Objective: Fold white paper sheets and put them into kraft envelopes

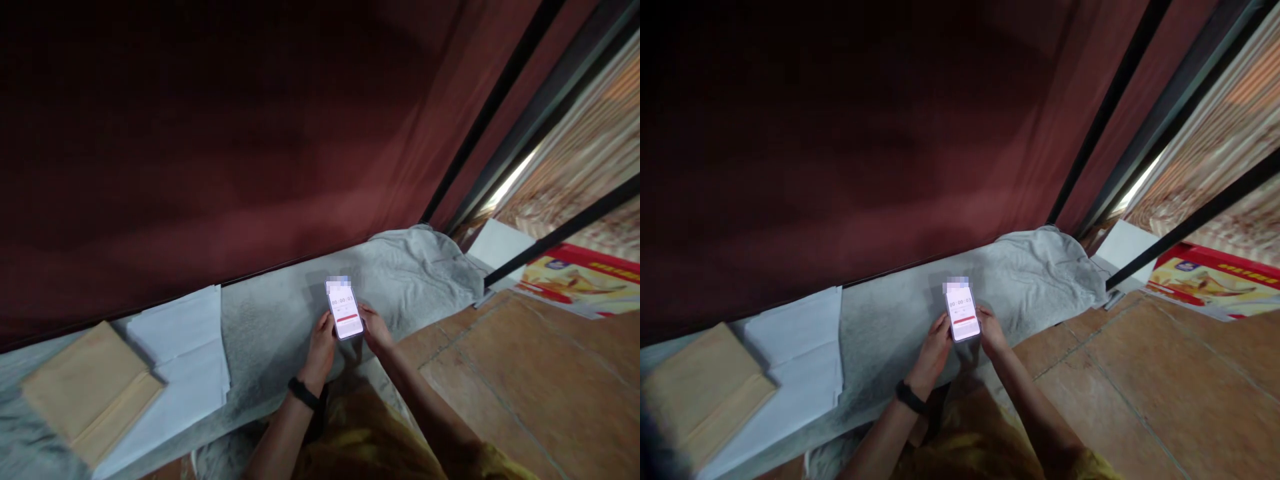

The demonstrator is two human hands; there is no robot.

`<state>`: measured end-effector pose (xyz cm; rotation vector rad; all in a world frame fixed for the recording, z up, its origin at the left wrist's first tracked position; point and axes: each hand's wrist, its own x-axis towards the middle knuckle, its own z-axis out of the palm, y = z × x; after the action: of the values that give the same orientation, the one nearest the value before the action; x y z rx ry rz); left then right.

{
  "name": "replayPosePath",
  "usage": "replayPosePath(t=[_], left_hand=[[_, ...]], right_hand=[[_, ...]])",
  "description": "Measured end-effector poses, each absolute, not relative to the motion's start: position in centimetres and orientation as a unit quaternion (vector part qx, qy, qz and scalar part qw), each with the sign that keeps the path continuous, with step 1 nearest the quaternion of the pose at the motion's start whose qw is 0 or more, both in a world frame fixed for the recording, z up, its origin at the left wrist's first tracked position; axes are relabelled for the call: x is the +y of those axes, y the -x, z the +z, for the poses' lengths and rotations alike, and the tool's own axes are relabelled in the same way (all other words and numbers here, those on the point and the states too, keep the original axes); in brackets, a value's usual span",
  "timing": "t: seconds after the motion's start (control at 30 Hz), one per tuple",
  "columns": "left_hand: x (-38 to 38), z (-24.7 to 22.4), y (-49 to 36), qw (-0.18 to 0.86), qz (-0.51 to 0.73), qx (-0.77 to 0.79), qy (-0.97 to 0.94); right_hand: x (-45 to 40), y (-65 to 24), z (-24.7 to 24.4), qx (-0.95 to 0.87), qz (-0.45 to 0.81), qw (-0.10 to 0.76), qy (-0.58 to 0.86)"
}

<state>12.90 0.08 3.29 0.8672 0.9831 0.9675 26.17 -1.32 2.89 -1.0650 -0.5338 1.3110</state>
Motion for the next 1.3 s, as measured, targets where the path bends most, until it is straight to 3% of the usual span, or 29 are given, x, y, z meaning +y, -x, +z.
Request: replayPosePath(t=[0.1,0.3,0.43,0.57,0.8,1.3], left_hand=[[1.1,5.0,-10.7,0.627,0.417,0.476,-0.455],[0.6,5.3,3.8,0.193,0.364,0.646,-0.642],[-2.4,3.4,11.4,0.032,0.246,0.745,-0.619],[-4.5,2.5,12.8,0.014,0.117,0.756,-0.644],[-3.6,4.8,10.9,-0.002,-0.011,0.772,-0.636],[-2.2,4.3,11.8,0.015,-0.057,0.776,-0.628]], right_hand=[[-0.1,-28.4,2.8,-0.249,0.547,0.626,0.497],[1.7,-33.9,1.7,-0.232,0.488,0.640,0.547],[2.2,-37.0,0.7,-0.219,0.459,0.645,0.570],[2.8,-39.6,0.1,-0.208,0.436,0.642,0.595],[3.3,-42.1,0.0,-0.199,0.427,0.625,0.623],[0.3,-40.4,-0.4,-0.236,0.418,0.671,0.565]])
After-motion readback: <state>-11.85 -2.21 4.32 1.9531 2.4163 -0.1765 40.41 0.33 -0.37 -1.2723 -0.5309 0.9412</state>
